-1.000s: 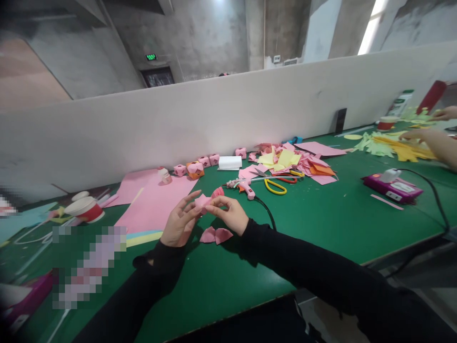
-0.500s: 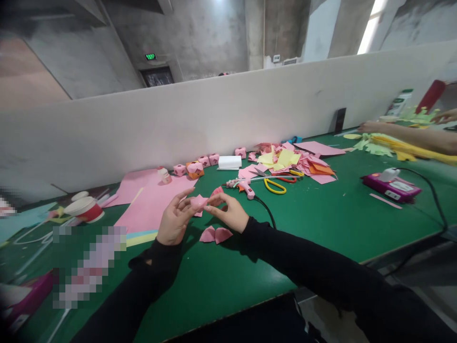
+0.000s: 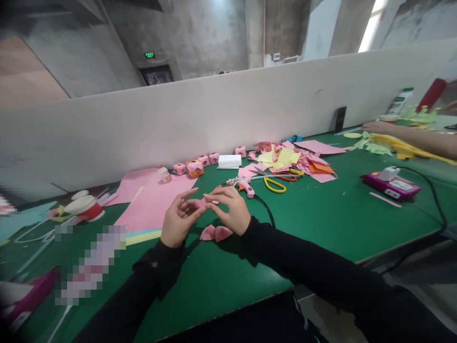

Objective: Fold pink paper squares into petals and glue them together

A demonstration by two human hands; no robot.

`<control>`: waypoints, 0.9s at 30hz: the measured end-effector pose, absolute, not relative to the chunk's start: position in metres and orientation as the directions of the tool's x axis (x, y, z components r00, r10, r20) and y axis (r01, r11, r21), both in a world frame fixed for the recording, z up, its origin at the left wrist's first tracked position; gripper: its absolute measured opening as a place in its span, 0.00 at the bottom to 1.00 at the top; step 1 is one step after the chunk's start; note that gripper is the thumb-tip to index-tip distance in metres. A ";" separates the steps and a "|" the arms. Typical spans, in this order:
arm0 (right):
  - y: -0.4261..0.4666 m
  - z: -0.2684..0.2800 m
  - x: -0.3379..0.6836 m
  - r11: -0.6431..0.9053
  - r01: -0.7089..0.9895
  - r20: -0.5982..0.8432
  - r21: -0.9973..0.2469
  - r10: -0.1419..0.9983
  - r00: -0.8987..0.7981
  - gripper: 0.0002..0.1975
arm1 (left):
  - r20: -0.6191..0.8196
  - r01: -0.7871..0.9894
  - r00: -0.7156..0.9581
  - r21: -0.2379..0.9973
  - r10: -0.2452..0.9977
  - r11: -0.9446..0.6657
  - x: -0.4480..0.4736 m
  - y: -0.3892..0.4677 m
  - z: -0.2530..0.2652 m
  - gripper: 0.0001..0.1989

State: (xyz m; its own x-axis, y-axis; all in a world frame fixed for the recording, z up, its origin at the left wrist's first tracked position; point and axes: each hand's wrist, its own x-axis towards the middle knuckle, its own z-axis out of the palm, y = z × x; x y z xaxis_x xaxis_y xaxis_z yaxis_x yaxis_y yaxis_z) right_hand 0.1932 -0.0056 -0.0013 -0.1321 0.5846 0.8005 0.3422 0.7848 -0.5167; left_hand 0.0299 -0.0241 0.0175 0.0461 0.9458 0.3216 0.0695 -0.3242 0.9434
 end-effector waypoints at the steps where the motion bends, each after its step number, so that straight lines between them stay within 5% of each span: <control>1: -0.006 -0.001 0.193 0.782 0.338 0.795 -0.523 0.591 -0.136 0.10 | 0.321 0.070 0.049 0.943 0.946 -0.324 0.030 -0.023 0.017 0.30; 21: -0.002 0.001 0.201 0.732 0.404 0.659 -0.548 0.676 -0.331 0.08 | 0.389 0.179 0.158 0.892 0.907 -0.414 0.026 -0.024 0.014 0.39; 27: 0.003 0.003 0.206 0.613 0.252 0.514 -0.749 0.777 -0.364 0.10 | 0.348 0.188 0.246 0.898 0.904 -0.397 0.022 -0.024 0.014 0.42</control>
State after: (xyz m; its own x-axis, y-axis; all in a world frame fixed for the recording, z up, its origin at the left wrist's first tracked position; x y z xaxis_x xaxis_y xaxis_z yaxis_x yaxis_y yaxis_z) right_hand 0.2063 0.0027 0.0034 -0.3638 0.7768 0.5140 0.2515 0.6132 -0.7488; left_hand 0.0220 -0.0239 0.0137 0.2463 0.9044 0.3483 0.1878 -0.3971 0.8983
